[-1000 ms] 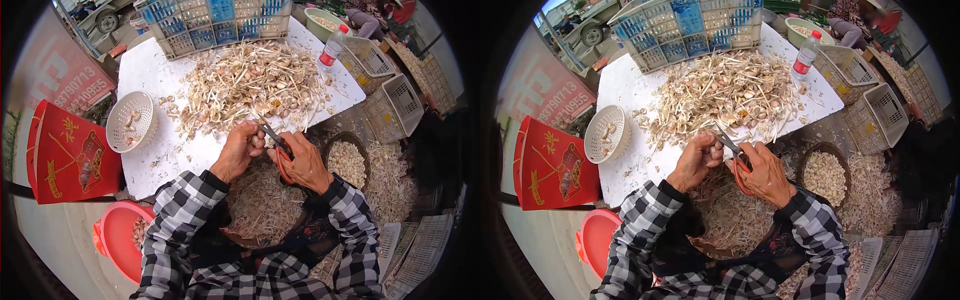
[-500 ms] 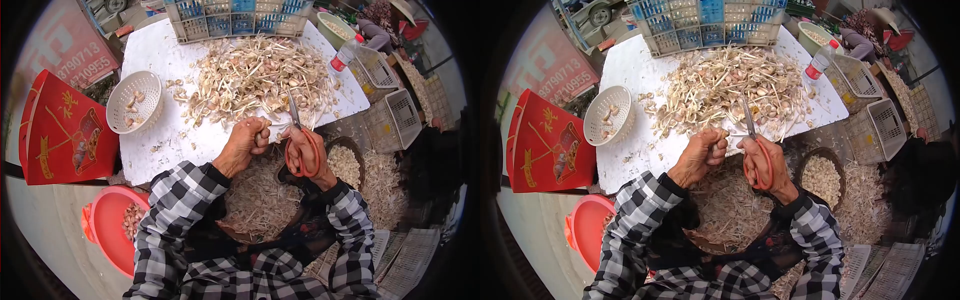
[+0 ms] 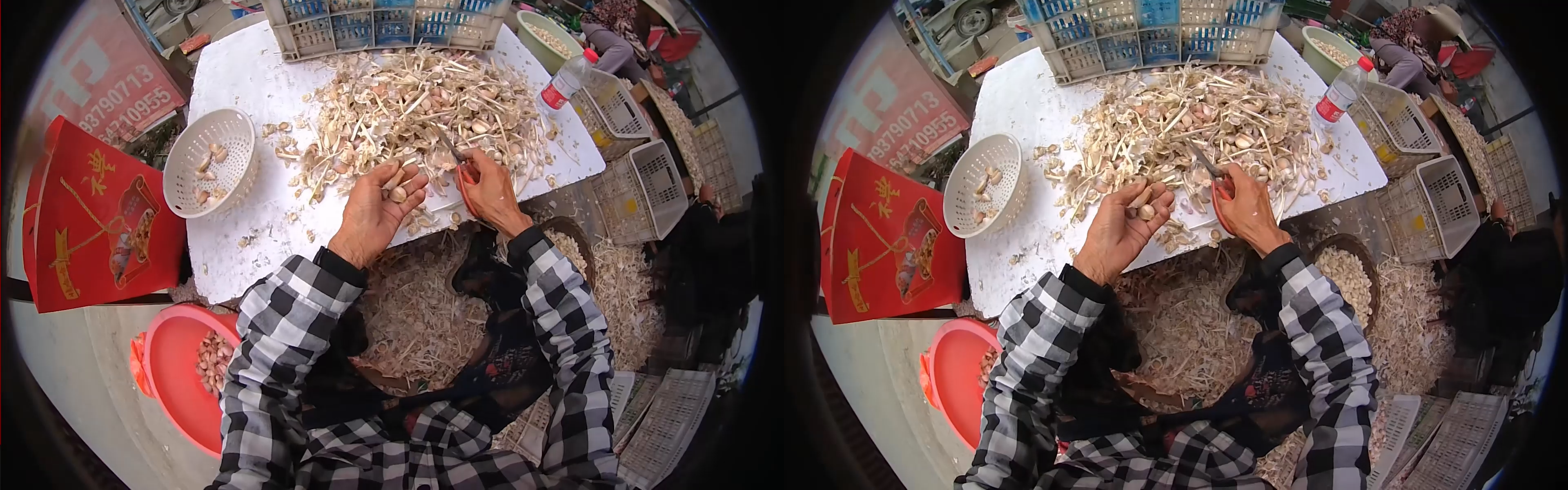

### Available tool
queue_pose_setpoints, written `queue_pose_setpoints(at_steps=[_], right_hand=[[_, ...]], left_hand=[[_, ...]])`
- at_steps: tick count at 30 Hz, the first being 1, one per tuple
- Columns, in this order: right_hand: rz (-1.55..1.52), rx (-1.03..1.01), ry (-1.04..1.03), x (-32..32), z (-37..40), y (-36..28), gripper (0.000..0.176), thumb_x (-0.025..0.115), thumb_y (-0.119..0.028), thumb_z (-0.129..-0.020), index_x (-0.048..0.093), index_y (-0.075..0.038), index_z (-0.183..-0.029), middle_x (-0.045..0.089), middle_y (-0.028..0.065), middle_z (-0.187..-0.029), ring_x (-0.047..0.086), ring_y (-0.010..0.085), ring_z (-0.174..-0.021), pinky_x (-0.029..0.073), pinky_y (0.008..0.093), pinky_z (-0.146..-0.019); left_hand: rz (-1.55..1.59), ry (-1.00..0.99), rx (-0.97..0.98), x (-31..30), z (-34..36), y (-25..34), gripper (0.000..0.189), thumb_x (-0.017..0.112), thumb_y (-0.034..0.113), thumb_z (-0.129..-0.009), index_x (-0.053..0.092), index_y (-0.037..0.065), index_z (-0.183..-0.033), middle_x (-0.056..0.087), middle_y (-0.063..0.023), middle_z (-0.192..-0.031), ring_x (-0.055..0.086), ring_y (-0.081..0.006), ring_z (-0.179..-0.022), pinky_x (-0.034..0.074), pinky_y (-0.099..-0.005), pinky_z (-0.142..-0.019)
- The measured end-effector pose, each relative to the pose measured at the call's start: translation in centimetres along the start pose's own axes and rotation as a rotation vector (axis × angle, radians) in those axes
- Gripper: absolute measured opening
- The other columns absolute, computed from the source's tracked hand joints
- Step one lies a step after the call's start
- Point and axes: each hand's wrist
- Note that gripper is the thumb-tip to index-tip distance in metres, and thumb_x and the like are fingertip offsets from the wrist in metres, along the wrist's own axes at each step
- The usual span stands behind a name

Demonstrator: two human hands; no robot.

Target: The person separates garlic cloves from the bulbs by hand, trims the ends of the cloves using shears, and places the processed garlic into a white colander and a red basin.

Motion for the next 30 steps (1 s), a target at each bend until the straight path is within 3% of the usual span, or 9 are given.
queue_pose_setpoints(at_steps=[2,4,5,9,12,18,24,27,30], right_hand=[[-0.065,0.108,0.038,-1.2,-0.6,0.2,0.021,0.061,-0.015,-0.083,0.056,0.002,-0.094,0.058,0.0182,-0.064,0.060,0.0320,-0.059,0.044,0.0381,-0.056],[-0.013,0.135,0.013,-1.4,-0.6,0.5,0.021,0.061,-0.015,-0.083,0.056,0.002,-0.095,0.058,0.0182,-0.066,0.059,0.0313,-0.060,0.044,0.0379,-0.056],[-0.014,0.134,0.011,-1.1,-0.6,0.2,0.021,0.061,-0.015,-0.083,0.056,0.002,-0.095,0.058,0.0182,-0.066,0.059,0.0313,-0.060,0.044,0.0379,-0.056],[0.001,-0.053,-0.044,1.2,-0.2,-0.6,0.020,0.061,-0.009,-0.080,0.054,0.002,-0.095,0.059,0.0194,-0.069,0.060,0.0361,-0.063,0.044,0.0415,-0.057],[0.089,-0.168,-0.042,2.3,-0.3,0.1,0.020,0.060,-0.006,-0.076,0.051,0.002,-0.092,0.058,0.0205,-0.068,0.059,0.0411,-0.066,0.044,0.0457,-0.057],[0.064,0.038,-0.030,1.6,-0.6,-0.1,0.022,0.063,-0.015,-0.078,0.053,0.002,-0.088,0.057,0.0210,-0.068,0.058,0.0403,-0.065,0.043,0.0446,-0.057],[-0.035,0.185,-0.044,1.1,-0.6,-0.1,0.027,0.064,-0.021,-0.081,0.055,0.001,-0.093,0.061,0.0179,-0.071,0.062,0.0289,-0.062,0.045,0.0383,-0.056],[-0.580,0.269,-0.208,0.0,-0.7,-3.6,0.037,0.068,-0.021,-0.078,0.056,0.001,-0.105,0.066,0.0103,-0.077,0.063,0.0155,-0.070,0.048,0.0329,-0.060],[-0.417,0.110,-0.188,1.1,-1.6,-4.2,0.036,0.068,-0.020,-0.078,0.057,0.001,-0.105,0.065,0.0122,-0.077,0.062,0.0165,-0.070,0.047,0.0333,-0.061]], left_hand=[[0.005,0.018,0.012,-1.3,-0.9,-0.3,0.016,0.049,0.011,-0.092,0.050,-0.001,-0.103,0.059,-0.0098,-0.084,0.060,-0.0196,-0.079,0.052,-0.0272,-0.065],[0.065,-0.140,0.001,-2.2,-1.8,-0.4,0.019,0.048,0.010,-0.092,0.049,0.001,-0.108,0.055,-0.0060,-0.078,0.057,-0.0172,-0.074,0.049,-0.0264,-0.063],[0.030,-0.053,-0.012,-1.8,-1.6,-0.6,0.017,0.049,0.010,-0.091,0.051,0.002,-0.106,0.051,-0.0038,-0.075,0.052,-0.0149,-0.067,0.047,-0.0275,-0.062],[0.006,0.086,-0.089,-0.4,-0.8,-0.8,0.016,0.049,0.010,-0.091,0.052,0.004,-0.105,0.052,-0.0037,-0.080,0.047,-0.0130,-0.066,0.047,-0.0305,-0.064],[-0.105,-0.040,-0.085,-2.0,-2.0,-1.9,0.018,0.051,0.008,-0.090,0.052,0.005,-0.107,0.052,-0.0031,-0.082,0.049,-0.0133,-0.068,0.047,-0.0290,-0.064],[-0.210,-0.031,-0.111,-2.4,-2.4,-2.6,0.022,0.052,0.005,-0.088,0.050,0.002,-0.110,0.050,-0.0015,-0.083,0.049,-0.0120,-0.069,0.047,-0.0258,-0.061],[-0.205,-0.017,-0.173,-3.3,-2.7,-3.2,0.019,0.048,0.018,-0.093,0.050,0.005,-0.105,0.056,-0.0042,-0.080,0.052,-0.0143,-0.067,0.048,-0.0281,-0.063],[-0.186,0.023,-0.210,-2.5,-1.7,-2.8,0.021,0.045,0.024,-0.094,0.051,0.005,-0.102,0.058,-0.0053,-0.082,0.055,-0.0163,-0.069,0.049,-0.0316,-0.066],[-0.173,0.072,-0.220,-2.4,-1.2,-2.7,0.024,0.042,0.025,-0.095,0.052,0.004,-0.100,0.058,-0.0056,-0.082,0.056,-0.0182,-0.069,0.049,-0.0353,-0.066]])
Point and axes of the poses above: each hand's wrist, its own z-axis away from the middle knuckle, its own x-axis out of the palm, y = z × x
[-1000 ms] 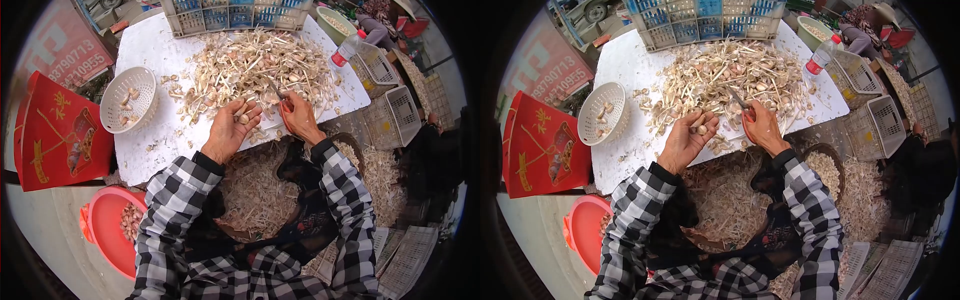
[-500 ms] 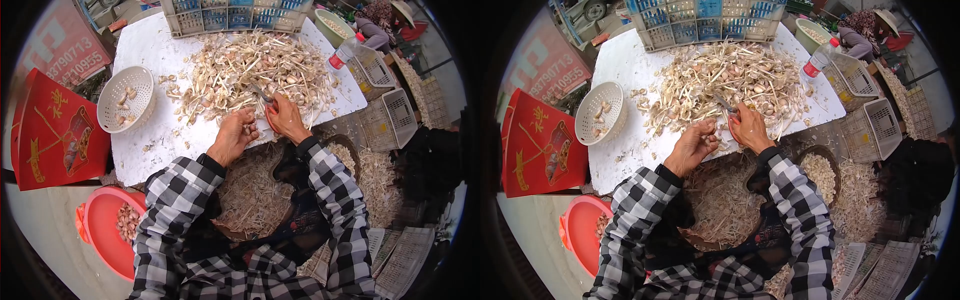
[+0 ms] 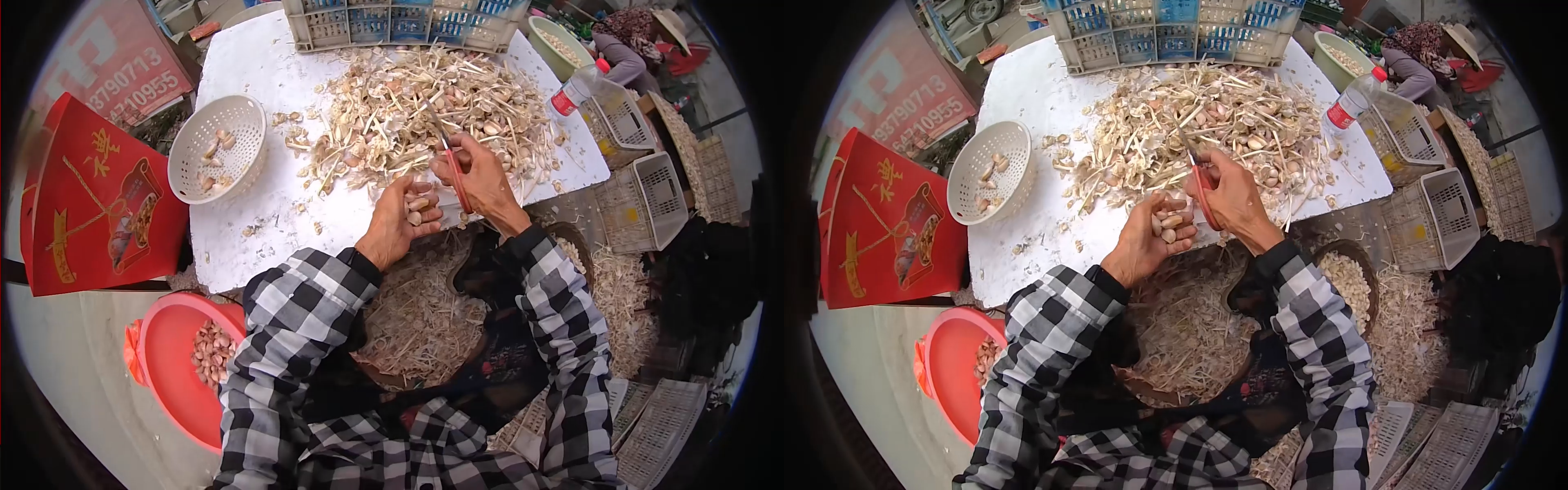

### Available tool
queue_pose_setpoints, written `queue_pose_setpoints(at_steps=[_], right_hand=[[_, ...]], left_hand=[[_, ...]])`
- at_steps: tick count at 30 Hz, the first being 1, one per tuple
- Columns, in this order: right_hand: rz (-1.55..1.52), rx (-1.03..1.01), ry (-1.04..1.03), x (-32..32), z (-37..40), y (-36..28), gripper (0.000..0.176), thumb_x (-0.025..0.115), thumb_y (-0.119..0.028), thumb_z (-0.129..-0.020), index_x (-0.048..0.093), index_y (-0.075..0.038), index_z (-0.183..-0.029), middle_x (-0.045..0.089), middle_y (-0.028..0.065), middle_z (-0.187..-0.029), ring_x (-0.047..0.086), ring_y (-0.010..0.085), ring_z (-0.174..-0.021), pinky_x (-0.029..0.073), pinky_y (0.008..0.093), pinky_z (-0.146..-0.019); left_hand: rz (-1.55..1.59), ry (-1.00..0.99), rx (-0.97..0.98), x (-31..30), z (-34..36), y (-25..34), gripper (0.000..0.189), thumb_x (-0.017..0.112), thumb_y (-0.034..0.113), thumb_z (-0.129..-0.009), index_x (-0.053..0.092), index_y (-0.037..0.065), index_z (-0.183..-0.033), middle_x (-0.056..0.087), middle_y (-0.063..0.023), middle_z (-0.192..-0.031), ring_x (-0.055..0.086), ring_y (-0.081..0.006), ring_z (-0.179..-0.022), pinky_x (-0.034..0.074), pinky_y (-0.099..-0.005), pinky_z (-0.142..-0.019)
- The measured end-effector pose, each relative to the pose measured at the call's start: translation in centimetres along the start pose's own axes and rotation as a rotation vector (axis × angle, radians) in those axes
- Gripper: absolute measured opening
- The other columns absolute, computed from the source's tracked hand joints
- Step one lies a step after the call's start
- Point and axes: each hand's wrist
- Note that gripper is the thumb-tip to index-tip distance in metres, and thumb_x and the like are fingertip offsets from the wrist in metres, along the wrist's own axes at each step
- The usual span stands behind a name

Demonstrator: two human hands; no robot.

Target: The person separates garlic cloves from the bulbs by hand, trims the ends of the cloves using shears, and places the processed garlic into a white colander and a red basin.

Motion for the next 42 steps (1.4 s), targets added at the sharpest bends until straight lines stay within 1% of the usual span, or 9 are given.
queue_pose_setpoints(at_steps=[8,16,22,26,29,32,37,40,42], right_hand=[[0.355,-0.248,-0.017,4.0,-1.4,0.9,0.019,0.062,-0.012,-0.078,0.051,0.000,-0.087,0.059,0.0221,-0.071,0.059,0.0414,-0.070,0.044,0.0456,-0.060],[0.371,-0.001,0.080,1.0,-0.5,0.6,0.024,0.065,-0.014,-0.078,0.055,0.001,-0.093,0.059,0.0168,-0.067,0.061,0.0279,-0.060,0.044,0.0367,-0.055],[0.479,-0.302,-0.078,2.7,0.0,1.7,0.023,0.063,-0.010,-0.077,0.052,0.003,-0.092,0.060,0.0214,-0.070,0.060,0.0396,-0.066,0.044,0.0444,-0.058],[0.461,0.005,-0.035,1.5,-0.3,1.6,0.035,0.068,-0.016,-0.074,0.054,0.004,-0.098,0.061,0.0164,-0.067,0.061,0.0308,-0.064,0.045,0.0397,-0.058],[0.082,0.209,-0.057,0.4,-0.4,0.8,0.040,0.073,-0.019,-0.073,0.056,0.001,-0.103,0.064,0.0064,-0.073,0.057,0.0105,-0.062,0.044,0.0290,-0.055],[-0.352,0.201,-0.081,0.8,-0.5,-1.7,0.037,0.072,-0.017,-0.074,0.056,0.001,-0.102,0.064,0.0050,-0.072,0.056,0.0086,-0.062,0.043,0.0277,-0.055],[0.385,-0.131,0.001,3.0,-1.2,0.3,0.023,0.061,-0.008,-0.077,0.053,0.000,-0.097,0.058,0.0193,-0.069,0.059,0.0370,-0.064,0.044,0.0420,-0.058],[0.424,-0.355,-0.020,4.4,-1.0,1.8,0.020,0.061,-0.010,-0.078,0.052,0.001,-0.091,0.058,0.0200,-0.068,0.059,0.0385,-0.064,0.044,0.0434,-0.057],[0.397,-0.229,-0.067,3.4,-0.9,1.1,0.019,0.062,-0.012,-0.078,0.051,0.001,-0.085,0.058,0.0200,-0.069,0.059,0.0385,-0.064,0.044,0.0431,-0.057]], left_hand=[[0.130,0.102,0.282,-2.3,0.1,2.7,0.020,0.042,0.020,-0.093,0.051,0.003,-0.097,0.051,-0.0017,-0.074,0.043,-0.0130,-0.060,0.041,-0.0261,-0.055],[0.112,0.075,0.284,-1.2,0.3,3.0,0.023,0.045,0.021,-0.093,0.054,0.005,-0.107,0.052,-0.0017,-0.079,0.050,-0.0136,-0.069,0.046,-0.0288,-0.063],[0.093,0.017,0.221,-1.9,0.4,3.0,0.022,0.044,0.024,-0.095,0.053,0.005,-0.101,0.050,-0.0009,-0.076,0.046,-0.0129,-0.064,0.043,-0.0277,-0.058],[0.028,0.066,0.161,-1.6,0.4,2.2,0.024,0.043,0.024,-0.095,0.052,0.004,-0.103,0.049,-0.0008,-0.076,0.045,-0.0122,-0.062,0.043,-0.0266,-0.054],[-0.012,0.013,0.118,-1.6,0.0,1.2,0.028,0.042,0.026,-0.095,0.051,0.003,-0.108,0.055,-0.0046,-0.084,0.054,-0.0167,-0.071,0.048,-0.0305,-0.061],[0.004,-0.027,0.071,-1.6,-0.3,0.9,0.034,0.042,0.032,-0.094,0.051,0.003,-0.111,0.058,-0.0085,-0.092,0.060,-0.0214,-0.078,0.050,-0.0345,-0.068],[0.131,-0.056,0.202,-2.3,0.3,2.8,0.027,0.045,0.029,-0.094,0.053,0.004,-0.101,0.058,-0.0076,-0.084,0.056,-0.0177,-0.069,0.048,-0.0297,-0.060],[0.208,-0.055,0.319,-2.3,1.1,4.7,0.023,0.046,0.025,-0.093,0.053,0.003,-0.096,0.057,-0.0075,-0.081,0.052,-0.0158,-0.064,0.045,-0.0266,-0.056],[0.351,-0.112,0.343,-2.8,1.6,6.2,0.019,0.046,0.020,-0.091,0.052,0.003,-0.095,0.057,-0.0082,-0.080,0.052,-0.0160,-0.064,0.046,-0.0273,-0.056]])
Point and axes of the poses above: each hand's wrist, its own z-axis away from the middle knuckle, its own x-axis out of the palm, y = z × x
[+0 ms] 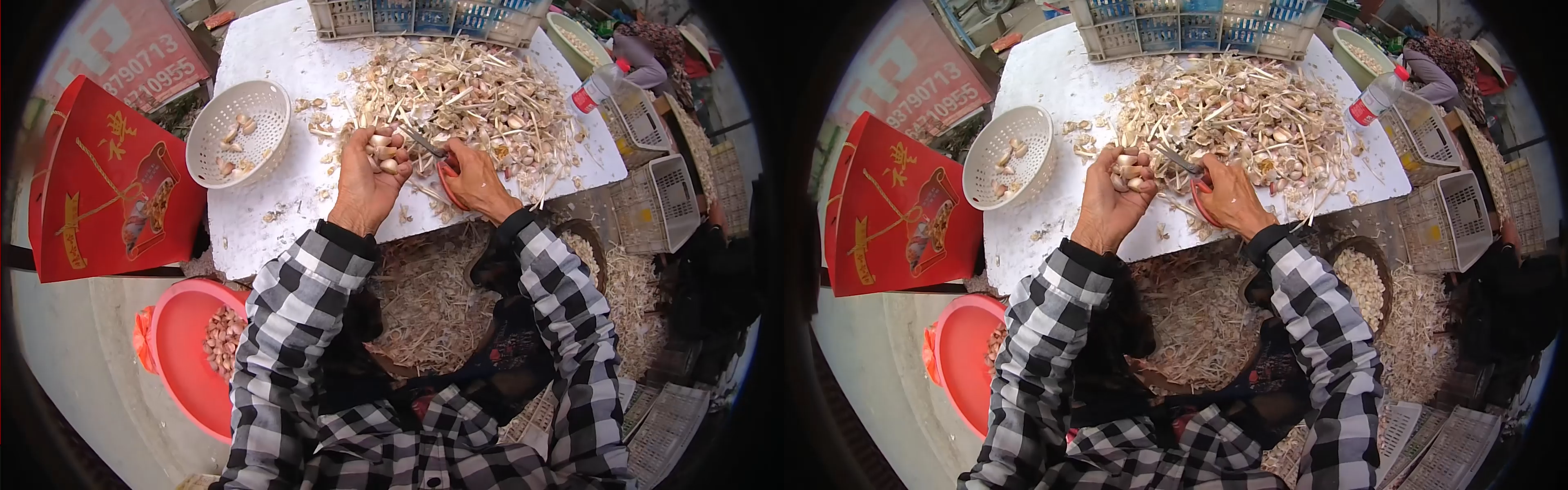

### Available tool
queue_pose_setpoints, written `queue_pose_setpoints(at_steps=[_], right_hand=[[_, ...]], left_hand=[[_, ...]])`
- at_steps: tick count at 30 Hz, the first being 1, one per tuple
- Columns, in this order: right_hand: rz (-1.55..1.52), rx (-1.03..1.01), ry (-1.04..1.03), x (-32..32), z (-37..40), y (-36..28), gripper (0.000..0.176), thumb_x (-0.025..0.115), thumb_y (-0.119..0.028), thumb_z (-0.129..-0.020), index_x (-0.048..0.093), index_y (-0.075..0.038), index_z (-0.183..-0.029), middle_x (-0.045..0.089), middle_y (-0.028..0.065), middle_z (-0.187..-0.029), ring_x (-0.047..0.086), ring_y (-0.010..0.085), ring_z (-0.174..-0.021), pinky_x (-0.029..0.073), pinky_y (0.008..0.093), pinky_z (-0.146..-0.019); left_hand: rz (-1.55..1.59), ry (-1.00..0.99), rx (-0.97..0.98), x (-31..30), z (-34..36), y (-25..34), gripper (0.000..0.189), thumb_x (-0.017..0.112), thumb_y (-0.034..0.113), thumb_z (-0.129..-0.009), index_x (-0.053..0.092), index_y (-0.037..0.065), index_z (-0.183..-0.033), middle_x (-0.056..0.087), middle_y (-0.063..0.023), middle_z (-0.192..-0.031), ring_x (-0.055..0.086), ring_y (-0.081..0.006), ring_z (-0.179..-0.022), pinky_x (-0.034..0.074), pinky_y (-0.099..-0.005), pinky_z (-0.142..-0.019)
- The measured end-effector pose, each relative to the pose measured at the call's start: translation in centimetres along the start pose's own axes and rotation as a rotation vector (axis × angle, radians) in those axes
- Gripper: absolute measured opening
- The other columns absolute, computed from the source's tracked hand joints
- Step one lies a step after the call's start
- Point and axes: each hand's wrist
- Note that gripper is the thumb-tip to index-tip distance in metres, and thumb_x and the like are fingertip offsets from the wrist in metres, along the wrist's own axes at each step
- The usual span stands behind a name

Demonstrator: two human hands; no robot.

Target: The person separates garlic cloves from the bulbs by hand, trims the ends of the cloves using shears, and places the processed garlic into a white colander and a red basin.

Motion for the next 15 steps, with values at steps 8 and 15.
queue_pose_setpoints(at_steps=[8,15], right_hand=[[-0.037,0.181,-0.009,-2.3,0.9,-1.4,0.023,0.063,-0.014,-0.079,0.057,0.000,-0.096,0.063,0.0175,-0.074,0.063,0.0301,-0.065,0.048,0.0368,-0.059],[0.094,-0.096,0.052,1.9,-0.7,-1.8,0.024,0.064,-0.011,-0.079,0.054,-0.002,-0.100,0.064,0.0203,-0.079,0.064,0.0351,-0.072,0.049,0.0409,-0.062]], left_hand=[[0.171,-0.091,-0.041,1.8,0.8,4.5,0.017,0.047,0.017,-0.089,0.054,0.001,-0.090,0.059,-0.0103,-0.087,0.056,-0.0218,-0.077,0.048,-0.0300,-0.061],[0.193,0.025,-0.022,-0.6,0.3,4.5,0.014,0.049,0.014,-0.088,0.054,0.002,-0.092,0.059,-0.0096,-0.089,0.057,-0.0203,-0.077,0.049,-0.0292,-0.061]])
Point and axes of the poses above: each hand's wrist, its own z-axis away from the middle knuckle, its own x-axis out of the palm, y = z × x
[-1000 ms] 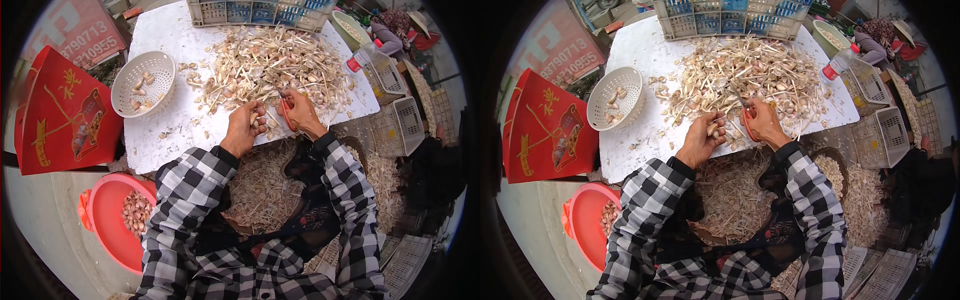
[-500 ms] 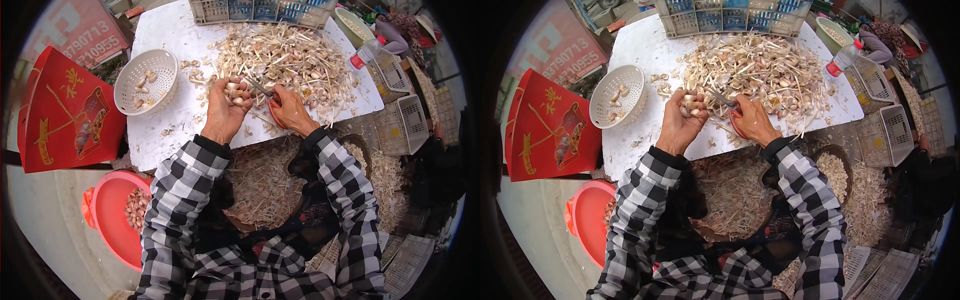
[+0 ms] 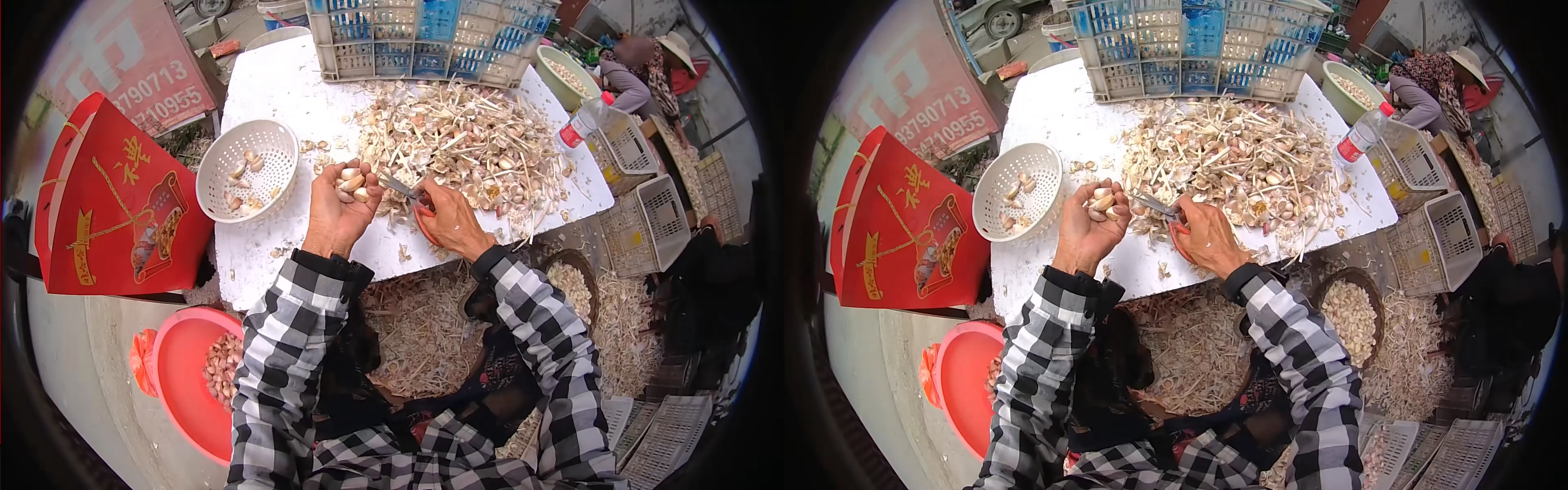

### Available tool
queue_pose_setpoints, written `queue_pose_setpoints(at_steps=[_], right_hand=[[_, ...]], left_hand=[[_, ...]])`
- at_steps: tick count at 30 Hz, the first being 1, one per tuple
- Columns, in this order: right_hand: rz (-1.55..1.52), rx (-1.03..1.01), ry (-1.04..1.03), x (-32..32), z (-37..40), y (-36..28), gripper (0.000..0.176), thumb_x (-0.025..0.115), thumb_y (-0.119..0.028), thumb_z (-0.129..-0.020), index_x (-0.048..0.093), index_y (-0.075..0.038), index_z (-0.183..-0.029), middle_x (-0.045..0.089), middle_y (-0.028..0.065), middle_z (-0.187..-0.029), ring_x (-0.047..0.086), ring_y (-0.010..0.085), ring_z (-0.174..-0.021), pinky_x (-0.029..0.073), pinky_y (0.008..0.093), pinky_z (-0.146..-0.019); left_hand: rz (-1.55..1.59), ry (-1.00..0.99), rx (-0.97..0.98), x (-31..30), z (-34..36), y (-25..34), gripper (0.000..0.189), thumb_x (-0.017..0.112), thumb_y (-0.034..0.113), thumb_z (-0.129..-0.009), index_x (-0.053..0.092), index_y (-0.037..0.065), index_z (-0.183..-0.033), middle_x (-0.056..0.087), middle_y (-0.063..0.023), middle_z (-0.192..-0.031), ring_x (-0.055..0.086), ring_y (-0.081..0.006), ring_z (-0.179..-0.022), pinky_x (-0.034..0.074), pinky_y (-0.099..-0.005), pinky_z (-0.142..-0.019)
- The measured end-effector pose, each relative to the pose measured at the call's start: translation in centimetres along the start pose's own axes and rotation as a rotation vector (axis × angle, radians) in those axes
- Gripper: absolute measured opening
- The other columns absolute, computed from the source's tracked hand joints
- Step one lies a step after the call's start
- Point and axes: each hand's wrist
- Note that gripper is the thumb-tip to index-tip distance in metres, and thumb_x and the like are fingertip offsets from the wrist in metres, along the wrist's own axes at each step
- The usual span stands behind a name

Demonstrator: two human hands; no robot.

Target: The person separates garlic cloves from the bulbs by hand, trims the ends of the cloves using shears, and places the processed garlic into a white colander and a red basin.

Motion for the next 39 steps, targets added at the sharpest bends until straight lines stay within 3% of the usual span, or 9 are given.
queue_pose_setpoints(at_steps=[8,11,15,20,24,29,31,33,39], right_hand=[[-0.121,0.504,0.368,-10.4,2.7,4.9,0.025,0.069,-0.016,-0.077,0.059,-0.002,-0.096,0.064,0.0095,-0.071,0.064,0.0167,-0.067,0.048,0.0303,-0.059],[0.104,0.858,0.464,-13.7,6.0,12.9,0.041,0.072,-0.031,-0.072,0.062,-0.003,-0.100,0.068,0.0143,-0.085,0.066,0.0234,-0.078,0.050,0.0327,-0.069],[0.284,1.065,0.445,-15.7,10.4,20.9,0.041,0.068,-0.021,-0.072,0.060,-0.005,-0.109,0.066,0.0174,-0.098,0.064,0.0305,-0.090,0.049,0.0371,-0.078],[0.524,0.921,0.377,-17.7,11.5,24.2,0.044,0.063,-0.026,-0.071,0.062,-0.002,-0.107,0.064,0.0253,-0.099,0.064,0.0383,-0.085,0.049,0.0453,-0.079],[0.684,0.855,0.248,-19.4,11.0,27.0,0.025,0.065,-0.020,-0.077,0.063,-0.002,-0.093,0.063,0.0273,-0.091,0.064,0.0369,-0.085,0.051,0.0439,-0.074],[0.794,0.861,0.221,-19.4,10.1,28.3,0.021,0.059,-0.013,-0.081,0.063,0.001,-0.096,0.061,0.0239,-0.093,0.061,0.0376,-0.088,0.051,0.0435,-0.075],[0.836,0.523,0.370,-19.0,9.4,29.3,0.023,0.055,-0.009,-0.082,0.065,-0.001,-0.101,0.061,0.0230,-0.095,0.059,0.0375,-0.089,0.049,0.0435,-0.078],[0.460,0.524,0.371,-17.9,7.4,28.7,0.027,0.054,-0.008,-0.080,0.064,0.001,-0.104,0.061,0.0228,-0.097,0.058,0.0378,-0.091,0.046,0.0439,-0.083],[0.398,0.528,0.287,-16.1,4.9,29.6,0.030,0.064,-0.013,-0.075,0.064,0.001,-0.101,0.062,0.0242,-0.100,0.061,0.0378,-0.091,0.049,0.0421,-0.082]], left_hand=[[-0.085,-0.027,0.006,0.0,-0.4,-0.5,0.012,0.052,0.017,-0.089,0.053,0.005,-0.087,0.060,-0.0072,-0.083,0.058,-0.0180,-0.071,0.048,-0.0267,-0.057],[-0.157,-0.028,-0.018,0.4,-0.1,-1.3,0.013,0.052,0.016,-0.089,0.054,0.004,-0.093,0.059,-0.0073,-0.084,0.057,-0.0184,-0.070,0.048,-0.0264,-0.055],[-0.152,-0.029,-0.085,0.9,-0.5,-2.0,0.013,0.049,0.016,-0.090,0.055,0.005,-0.095,0.059,-0.0071,-0.083,0.057,-0.0179,-0.067,0.047,-0.0257,-0.054],[-0.219,-0.035,-0.130,1.4,-1.0,-3.7,0.014,0.048,0.017,-0.090,0.056,0.006,-0.094,0.060,-0.0069,-0.080,0.056,-0.0169,-0.065,0.046,-0.0254,-0.053],[-0.265,0.001,-0.175,2.3,-1.0,-5.2,0.014,0.049,0.018,-0.089,0.056,0.007,-0.092,0.059,-0.0061,-0.079,0.055,-0.0157,-0.063,0.045,-0.0254,-0.052],[-0.290,0.034,-0.205,2.6,-1.5,-6.4,0.014,0.050,0.018,-0.089,0.055,0.006,-0.091,0.058,-0.0055,-0.077,0.053,-0.0154,-0.060,0.043,-0.0265,-0.050],[-0.285,0.014,-0.219,2.6,-1.6,-6.9,0.014,0.050,0.018,-0.089,0.055,0.006,-0.092,0.057,-0.0050,-0.076,0.052,-0.0154,-0.059,0.043,-0.0264,-0.050],[-0.344,0.059,-0.196,3.1,-1.5,-7.3,0.014,0.050,0.018,-0.089,0.054,0.006,-0.093,0.057,-0.0045,-0.075,0.052,-0.0154,-0.060,0.042,-0.0264,-0.051],[-0.403,0.121,-0.184,3.9,-1.4,-8.3,0.014,0.046,0.020,-0.092,0.053,0.007,-0.093,0.054,-0.0006,-0.072,0.049,-0.0105,-0.058,0.038,-0.0229,-0.049]])
Point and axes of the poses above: each hand's wrist, its own z-axis away from the middle knuckle, its own x-axis out of the palm, y = z × x
